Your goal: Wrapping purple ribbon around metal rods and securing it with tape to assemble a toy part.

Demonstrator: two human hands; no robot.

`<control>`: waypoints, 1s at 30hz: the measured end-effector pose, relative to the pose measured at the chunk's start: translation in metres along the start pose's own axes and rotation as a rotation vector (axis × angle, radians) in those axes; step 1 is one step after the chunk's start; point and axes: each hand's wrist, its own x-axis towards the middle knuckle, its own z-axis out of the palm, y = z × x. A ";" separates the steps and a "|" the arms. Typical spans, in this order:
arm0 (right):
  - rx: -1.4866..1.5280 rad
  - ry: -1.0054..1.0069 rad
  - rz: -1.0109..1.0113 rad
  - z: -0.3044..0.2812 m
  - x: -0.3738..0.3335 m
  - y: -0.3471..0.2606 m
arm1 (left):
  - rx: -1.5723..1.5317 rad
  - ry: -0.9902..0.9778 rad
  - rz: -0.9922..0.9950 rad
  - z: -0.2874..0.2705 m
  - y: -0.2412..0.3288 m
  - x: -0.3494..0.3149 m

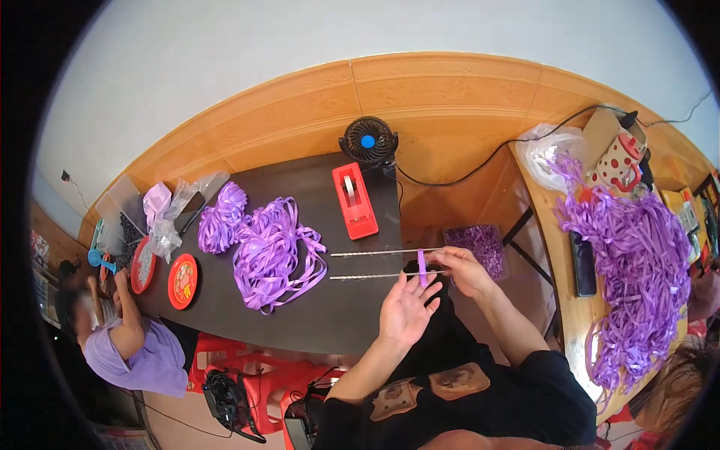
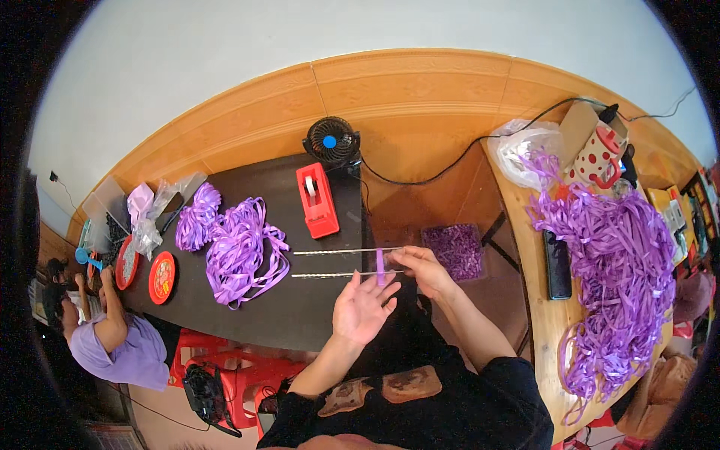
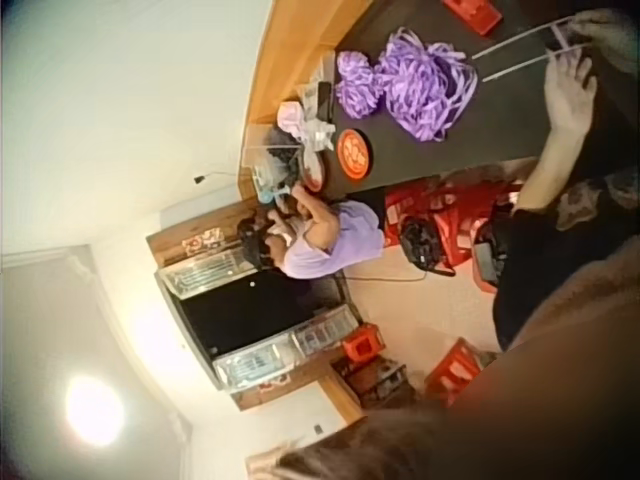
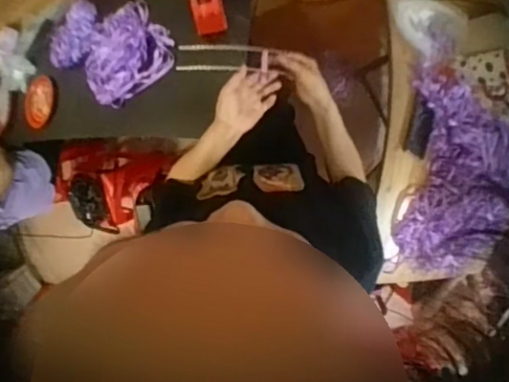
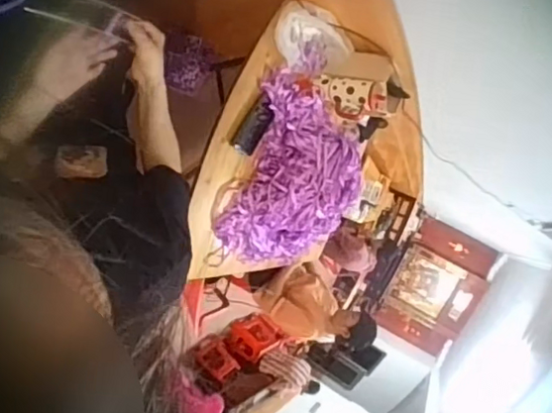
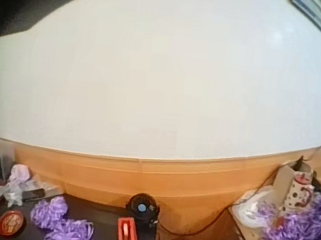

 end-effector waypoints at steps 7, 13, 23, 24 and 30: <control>0.039 -0.126 -0.159 0.005 0.004 0.014 | -0.007 -0.030 -0.004 0.001 -0.001 0.000; 0.075 -0.158 -0.214 0.010 -0.001 0.018 | -0.027 -0.044 0.001 -0.001 -0.001 0.000; 0.114 -0.101 -0.204 0.019 -0.005 0.019 | -0.015 -0.030 0.007 -0.003 -0.002 0.001; 0.115 -0.083 -0.218 0.019 -0.004 0.022 | -0.016 -0.031 0.007 -0.002 -0.003 0.000; 0.103 0.042 -0.203 0.025 -0.001 0.030 | -0.002 -0.035 0.016 0.001 -0.002 0.000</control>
